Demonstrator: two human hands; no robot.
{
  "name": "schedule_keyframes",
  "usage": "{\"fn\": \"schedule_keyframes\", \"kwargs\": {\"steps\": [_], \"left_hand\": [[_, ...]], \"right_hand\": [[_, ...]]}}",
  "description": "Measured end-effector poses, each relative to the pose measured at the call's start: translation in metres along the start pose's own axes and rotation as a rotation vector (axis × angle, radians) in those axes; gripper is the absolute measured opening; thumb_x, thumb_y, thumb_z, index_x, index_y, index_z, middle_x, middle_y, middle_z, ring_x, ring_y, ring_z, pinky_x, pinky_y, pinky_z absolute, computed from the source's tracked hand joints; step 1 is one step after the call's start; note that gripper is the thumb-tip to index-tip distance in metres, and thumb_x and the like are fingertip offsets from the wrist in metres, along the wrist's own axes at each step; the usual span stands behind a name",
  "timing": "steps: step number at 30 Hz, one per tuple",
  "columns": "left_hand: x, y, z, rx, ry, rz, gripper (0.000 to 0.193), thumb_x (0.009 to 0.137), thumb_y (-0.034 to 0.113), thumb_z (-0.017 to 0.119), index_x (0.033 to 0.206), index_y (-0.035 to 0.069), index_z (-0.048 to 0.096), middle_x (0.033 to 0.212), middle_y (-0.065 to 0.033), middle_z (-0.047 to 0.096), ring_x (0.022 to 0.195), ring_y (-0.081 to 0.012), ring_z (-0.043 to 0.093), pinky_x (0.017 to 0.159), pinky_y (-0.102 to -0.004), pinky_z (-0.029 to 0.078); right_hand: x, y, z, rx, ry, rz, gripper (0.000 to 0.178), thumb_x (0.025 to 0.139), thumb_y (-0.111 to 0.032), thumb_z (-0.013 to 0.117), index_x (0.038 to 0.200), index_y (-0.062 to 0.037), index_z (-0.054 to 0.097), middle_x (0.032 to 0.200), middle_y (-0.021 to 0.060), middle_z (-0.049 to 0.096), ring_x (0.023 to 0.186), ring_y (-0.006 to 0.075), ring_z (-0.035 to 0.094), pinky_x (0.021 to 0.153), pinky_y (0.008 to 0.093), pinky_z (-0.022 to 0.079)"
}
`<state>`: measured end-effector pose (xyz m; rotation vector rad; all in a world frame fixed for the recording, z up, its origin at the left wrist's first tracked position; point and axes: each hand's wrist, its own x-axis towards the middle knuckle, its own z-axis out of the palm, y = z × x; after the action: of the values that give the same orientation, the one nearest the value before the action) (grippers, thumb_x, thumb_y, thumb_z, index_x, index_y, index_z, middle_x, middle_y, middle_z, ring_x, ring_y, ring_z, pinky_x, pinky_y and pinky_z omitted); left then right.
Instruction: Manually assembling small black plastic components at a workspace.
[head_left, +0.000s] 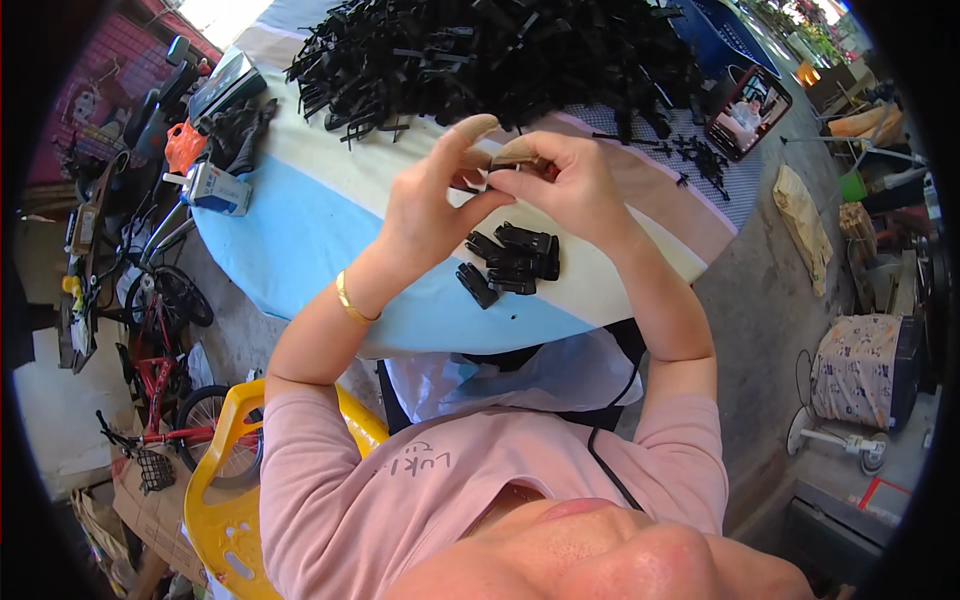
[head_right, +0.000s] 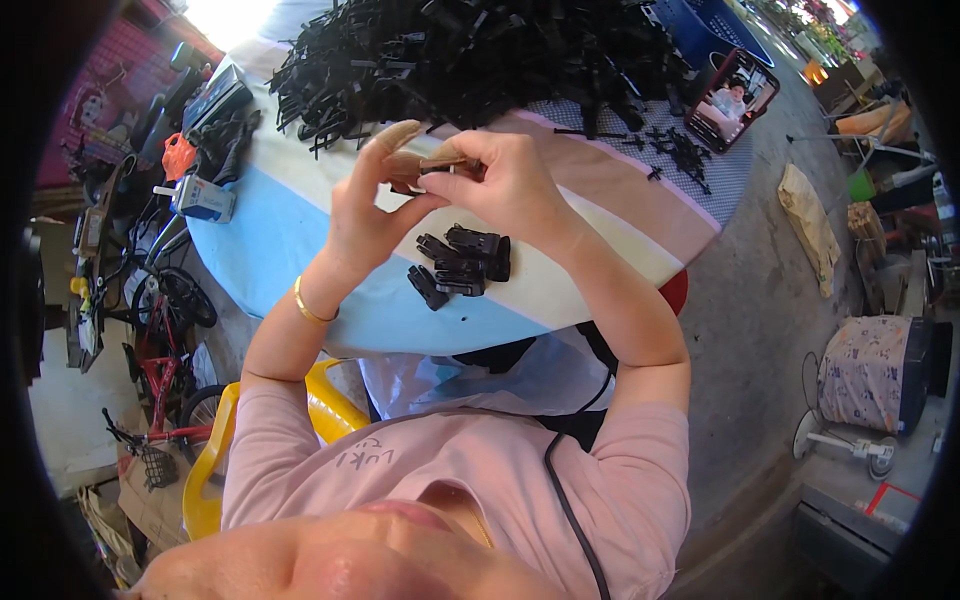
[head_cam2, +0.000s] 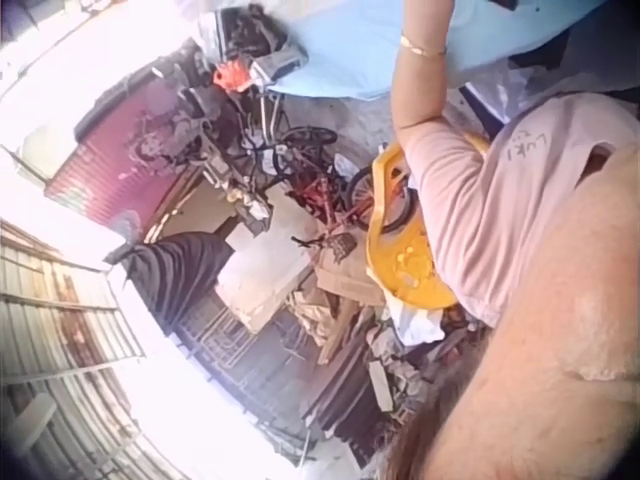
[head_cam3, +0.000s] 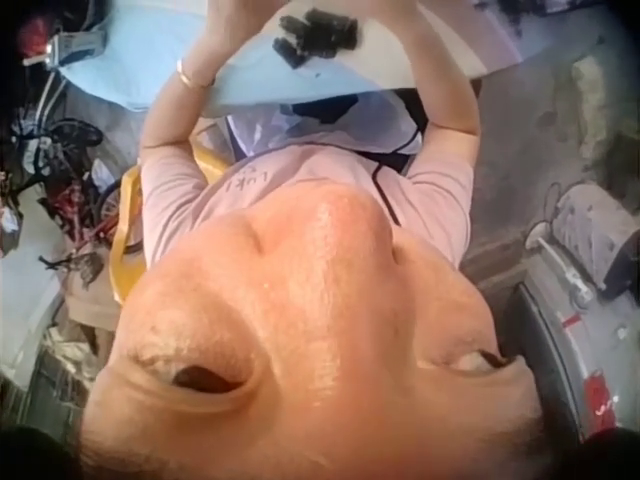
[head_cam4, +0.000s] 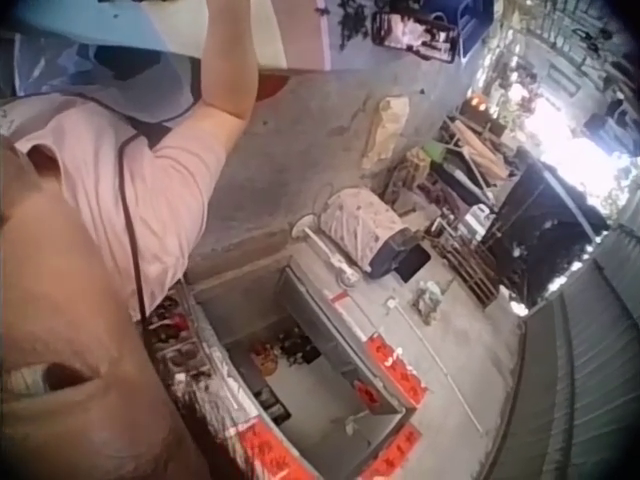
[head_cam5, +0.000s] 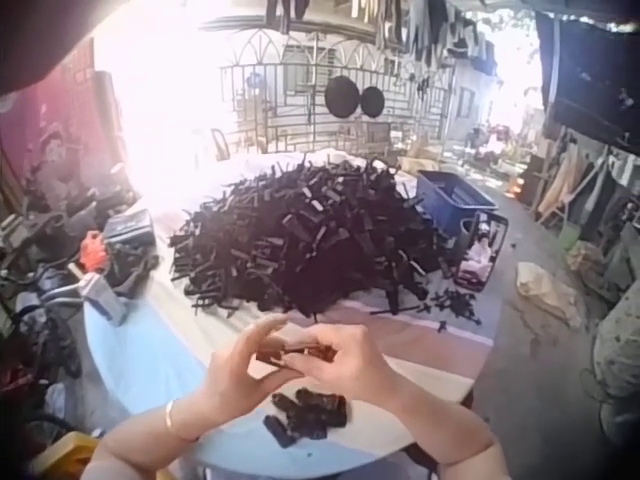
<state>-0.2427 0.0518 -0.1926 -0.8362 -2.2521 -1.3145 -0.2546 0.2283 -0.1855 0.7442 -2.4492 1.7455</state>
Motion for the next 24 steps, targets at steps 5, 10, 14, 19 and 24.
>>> {"fn": "schedule_keyframes", "kwargs": {"steps": [5,10,14,19,24], "left_hand": [[0.013,-0.010,-0.029,-0.800,-0.274,-0.162,0.065,0.068,0.005,0.074,0.124,0.000,0.042,0.120,-0.0118,0.053,0.100,-0.0203,0.059,0.084,-0.0315,0.047],[0.004,-0.020,-0.018,-1.259,-0.458,-0.399,0.031,0.073,0.006,0.071,0.097,0.000,0.051,0.095,-0.0116,0.063,0.087,-0.0218,0.063,0.078,-0.0311,0.051],[0.004,-0.020,-0.010,-1.295,-0.488,-0.514,0.021,0.077,0.008,0.069,0.088,0.001,0.052,0.087,-0.0111,0.063,0.083,-0.0204,0.064,0.077,-0.0304,0.051],[0.006,-0.007,-0.011,-1.100,-0.259,-0.688,0.014,0.081,0.003,0.063,0.084,0.001,0.050,0.089,-0.0110,0.063,0.083,-0.0159,0.063,0.078,-0.0272,0.052],[0.004,-0.008,-0.007,-0.797,-0.060,-0.472,0.020,0.079,-0.003,0.062,0.094,-0.002,0.049,0.088,-0.0061,0.060,0.086,-0.0131,0.062,0.076,-0.0241,0.051]], "right_hand": [[0.006,0.000,-0.020,0.332,0.072,0.043,0.020,0.076,-0.006,0.068,0.095,0.0002,0.062,0.076,-0.0022,0.059,0.066,0.0014,0.050,0.056,0.0149,0.039],[0.004,-0.002,-0.015,0.508,-0.245,0.007,0.017,0.079,-0.001,0.063,0.096,0.0007,0.061,0.082,0.0002,0.060,0.074,0.0059,0.055,0.065,0.0187,0.046],[0.005,0.004,-0.014,0.514,-0.314,-0.045,0.018,0.079,-0.004,0.065,0.096,0.0008,0.061,0.083,0.0015,0.060,0.077,0.0071,0.055,0.068,0.0187,0.046],[0.006,0.001,-0.007,0.223,-0.056,-0.098,0.012,0.086,-0.007,0.056,0.094,0.0014,0.060,0.074,0.0007,0.057,0.069,0.0054,0.052,0.061,0.0168,0.041],[0.001,-0.001,-0.003,0.126,-0.072,0.005,0.015,0.090,-0.011,0.051,0.088,0.0007,0.059,0.063,-0.0026,0.048,0.058,0.0037,0.042,0.051,0.0182,0.034]]}}
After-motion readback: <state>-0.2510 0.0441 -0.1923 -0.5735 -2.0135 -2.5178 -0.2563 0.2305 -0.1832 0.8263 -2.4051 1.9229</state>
